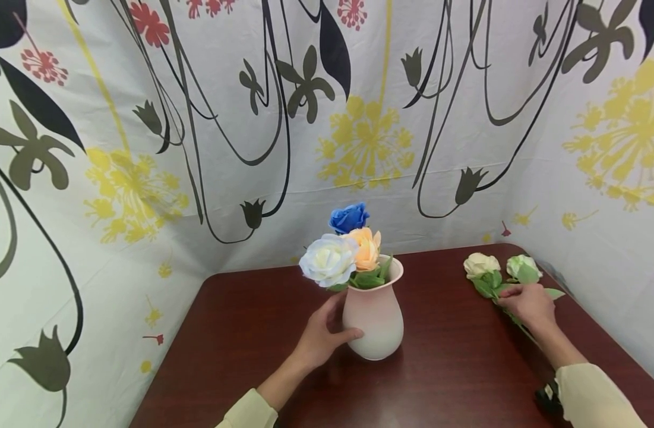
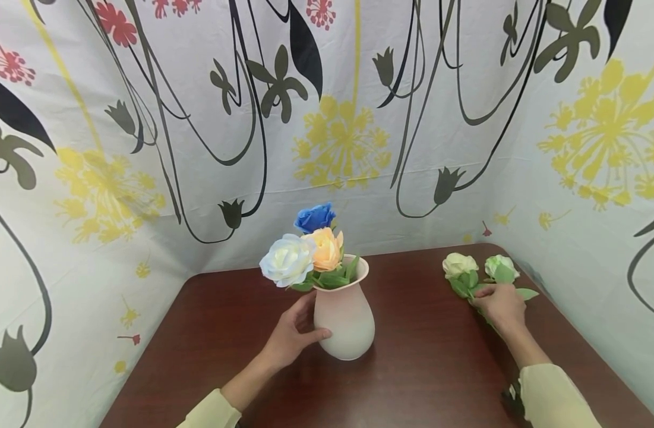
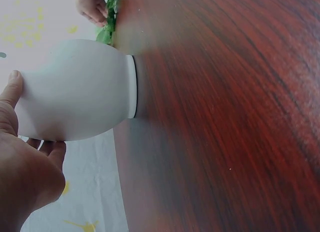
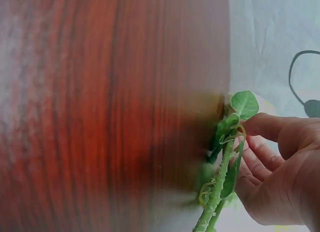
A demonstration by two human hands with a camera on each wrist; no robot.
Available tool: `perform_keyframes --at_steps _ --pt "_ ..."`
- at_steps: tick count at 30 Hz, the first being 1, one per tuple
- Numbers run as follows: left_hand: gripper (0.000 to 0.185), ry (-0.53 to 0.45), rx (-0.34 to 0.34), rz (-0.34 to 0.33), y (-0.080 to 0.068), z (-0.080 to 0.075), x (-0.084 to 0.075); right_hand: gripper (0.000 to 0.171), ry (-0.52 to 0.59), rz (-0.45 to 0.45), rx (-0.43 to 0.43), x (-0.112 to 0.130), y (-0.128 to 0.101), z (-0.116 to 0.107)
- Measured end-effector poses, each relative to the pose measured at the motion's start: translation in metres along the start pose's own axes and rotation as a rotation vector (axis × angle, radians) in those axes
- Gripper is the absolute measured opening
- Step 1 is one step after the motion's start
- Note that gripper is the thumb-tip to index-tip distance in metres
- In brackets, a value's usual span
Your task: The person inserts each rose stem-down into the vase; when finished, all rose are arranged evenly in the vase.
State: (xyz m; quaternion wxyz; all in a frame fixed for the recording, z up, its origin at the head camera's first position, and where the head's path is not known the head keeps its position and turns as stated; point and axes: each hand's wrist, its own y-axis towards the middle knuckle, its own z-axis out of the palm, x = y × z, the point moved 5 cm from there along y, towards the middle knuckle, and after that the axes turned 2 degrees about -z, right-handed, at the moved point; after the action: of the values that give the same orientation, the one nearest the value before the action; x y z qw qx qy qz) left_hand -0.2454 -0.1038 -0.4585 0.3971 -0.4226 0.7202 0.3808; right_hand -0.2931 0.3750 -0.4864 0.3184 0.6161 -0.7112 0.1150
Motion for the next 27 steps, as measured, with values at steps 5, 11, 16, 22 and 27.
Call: perform_keyframes --at_steps 5,11,16,22,27 --pt "0.079 -0.003 0.000 -0.001 0.000 0.000 0.000 0.019 0.046 -0.044 -0.007 0.008 -0.008 -0.007" --pt "0.080 -0.007 -0.002 0.010 -0.001 0.000 0.000 0.027 0.128 -0.043 0.016 0.018 -0.014 -0.015" --pt "0.080 -0.008 -0.001 0.018 0.000 0.001 0.001 0.034 0.202 0.012 0.043 0.023 -0.018 -0.024" --pt "0.077 -0.032 0.005 0.009 -0.001 0.001 0.001 0.045 0.319 0.060 0.096 0.029 -0.020 -0.031" --pt "0.076 -0.041 0.008 0.001 -0.001 0.001 0.000 0.049 0.443 0.067 0.117 0.036 -0.020 -0.038"
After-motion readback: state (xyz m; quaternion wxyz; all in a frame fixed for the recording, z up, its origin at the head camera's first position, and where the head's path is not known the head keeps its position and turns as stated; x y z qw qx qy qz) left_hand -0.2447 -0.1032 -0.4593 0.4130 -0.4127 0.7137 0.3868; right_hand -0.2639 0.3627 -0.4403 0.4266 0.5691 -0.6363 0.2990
